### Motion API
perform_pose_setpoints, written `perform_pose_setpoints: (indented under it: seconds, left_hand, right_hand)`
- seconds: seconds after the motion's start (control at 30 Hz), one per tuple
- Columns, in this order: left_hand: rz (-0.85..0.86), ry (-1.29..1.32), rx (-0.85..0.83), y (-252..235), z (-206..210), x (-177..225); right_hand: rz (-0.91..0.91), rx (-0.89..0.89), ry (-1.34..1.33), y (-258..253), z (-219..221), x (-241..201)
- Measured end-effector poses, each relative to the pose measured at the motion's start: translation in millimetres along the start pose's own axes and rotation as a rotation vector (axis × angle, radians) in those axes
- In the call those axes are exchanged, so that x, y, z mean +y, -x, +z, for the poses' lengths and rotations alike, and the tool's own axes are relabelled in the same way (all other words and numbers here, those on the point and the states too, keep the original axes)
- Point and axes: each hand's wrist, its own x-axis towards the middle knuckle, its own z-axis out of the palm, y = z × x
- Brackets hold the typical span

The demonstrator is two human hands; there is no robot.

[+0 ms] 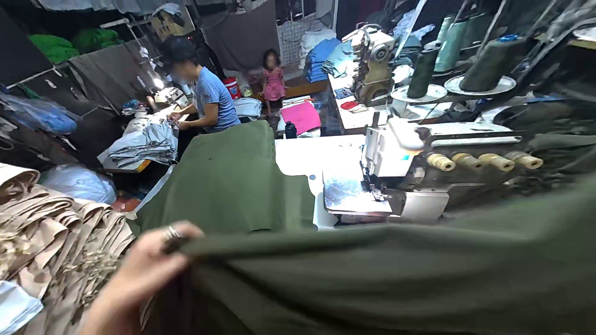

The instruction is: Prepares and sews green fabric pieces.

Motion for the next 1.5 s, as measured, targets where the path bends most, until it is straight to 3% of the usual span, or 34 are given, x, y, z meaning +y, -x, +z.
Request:
perform_pose_setpoints:
  seconds: [0.07,0.13,0.2,0.33,0.4,0.47,0.67,0.87,1.0,1.13,1.23,1.3,1.4,1.47,1.5]
  left_hand:
    - [0.01,-0.362,0.271,-53,-1,4]
    - [-0.008,-0.595,0.335,-96,25,7]
    - [0.146,-0.541,0.272,-118,80,20]
    - [0.338,-0.204,-0.024,-98,245,56]
    - [0.356,-0.198,-0.002,-85,296,62]
    - [0.344,-0.285,0.122,-81,317,66]
    - [0.251,-0.512,0.12,-94,321,72]
    - [0.132,-0.527,0.111,-106,325,71]
    - [0.068,-0.47,0.03,-100,319,78]
    - [0.195,-0.302,0.231,-45,301,77]
    - [0.221,-0.321,0.12,46,305,44]
    - [0.06,-0.351,-0.072,114,308,4]
    - [-0.464,-0.375,-0.358,194,294,-53]
    - [-0.734,-0.393,-0.446,222,284,-87]
    - [-0.775,-0.431,-0.451,231,284,-102]
  right_hand:
    - [0.107,0.14,0.031,-8,26,30]
    - [0.219,0.072,0.017,-19,44,62]
    - [0.285,-0.02,0.017,-23,56,100]
    - [0.29,-0.075,0.033,2,65,150]
    - [0.338,-0.106,0.037,19,64,159]
    - [0.419,-0.176,0.021,29,57,164]
    - [0.575,-0.317,-0.056,33,43,181]
    - [0.574,-0.271,-0.134,25,42,184]
    - [0.495,-0.258,0.045,33,31,184]
    - [0.421,-0.394,0.192,51,4,183]
    - [0.471,-0.579,0.271,58,-16,180]
    - [0.489,-0.68,0.325,61,-21,181]
    - [0.489,-0.758,0.369,63,-10,181]
    - [0.472,-0.765,0.383,64,3,180]
    - [0.451,-0.766,0.389,64,10,180]
